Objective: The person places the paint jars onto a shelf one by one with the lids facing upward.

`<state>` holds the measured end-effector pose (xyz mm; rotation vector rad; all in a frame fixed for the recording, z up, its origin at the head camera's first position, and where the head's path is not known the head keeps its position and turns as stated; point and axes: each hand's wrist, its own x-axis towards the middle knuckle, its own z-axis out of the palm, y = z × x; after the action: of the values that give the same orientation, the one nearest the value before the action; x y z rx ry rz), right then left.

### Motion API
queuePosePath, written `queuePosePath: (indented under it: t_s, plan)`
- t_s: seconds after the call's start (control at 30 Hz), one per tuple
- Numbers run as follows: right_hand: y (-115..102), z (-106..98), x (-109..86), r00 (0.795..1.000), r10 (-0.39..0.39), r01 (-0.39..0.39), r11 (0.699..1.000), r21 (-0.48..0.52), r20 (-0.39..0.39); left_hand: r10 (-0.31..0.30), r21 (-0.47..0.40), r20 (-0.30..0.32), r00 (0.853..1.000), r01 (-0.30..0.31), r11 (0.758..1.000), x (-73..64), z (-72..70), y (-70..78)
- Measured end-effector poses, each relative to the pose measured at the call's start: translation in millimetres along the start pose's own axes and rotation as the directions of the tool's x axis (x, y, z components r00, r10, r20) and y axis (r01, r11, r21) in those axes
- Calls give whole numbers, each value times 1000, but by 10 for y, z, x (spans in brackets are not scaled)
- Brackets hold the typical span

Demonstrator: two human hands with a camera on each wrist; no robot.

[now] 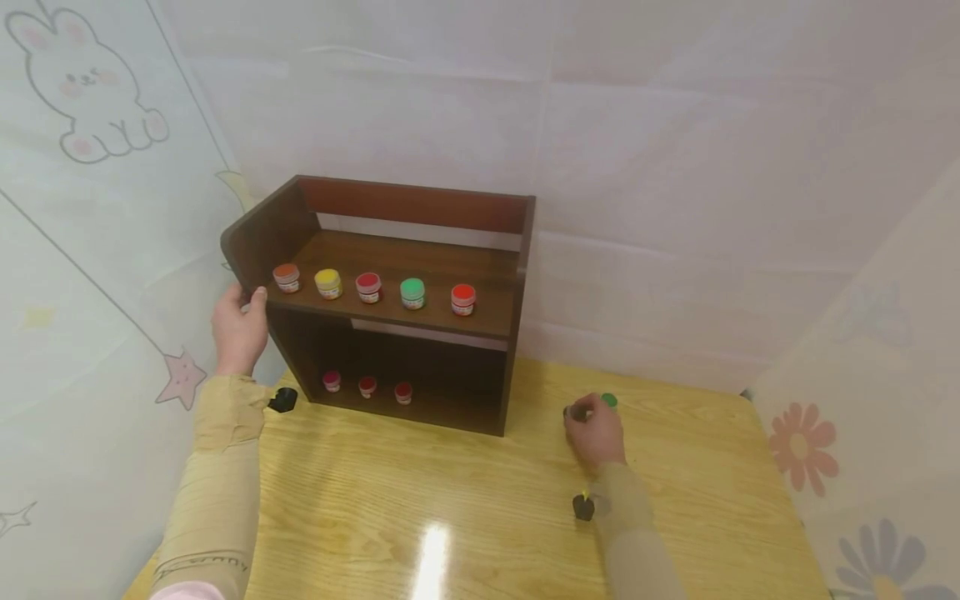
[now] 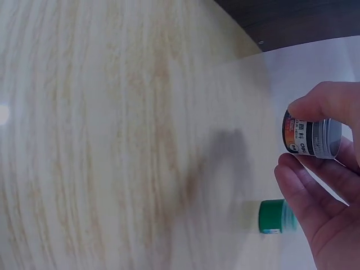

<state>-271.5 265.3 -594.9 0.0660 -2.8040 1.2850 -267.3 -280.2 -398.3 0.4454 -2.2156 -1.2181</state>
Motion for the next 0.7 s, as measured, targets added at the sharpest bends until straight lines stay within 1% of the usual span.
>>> queuePosePath:
  t_s: [0.13,0.3,0.57,0.7]
  plan:
    - [-87,-37,-12,1000,-20,20,1000,3,-16,1,1,-4,1000,-1,1000,-2,-1,4]
    - [-143,-63,10,999,-33,33,999,10,-36,10,0,-16,1000,-10,1000,-5,-1,16]
    - [-186,-87,27,987,-125,126,992,1,-100,17,1,-19,1000,-17,1000,-3,5,13]
    - [-247,-124,10,986,-125,128,992,22,-108,17,-1,-24,1000,-17,1000,-6,8,15]
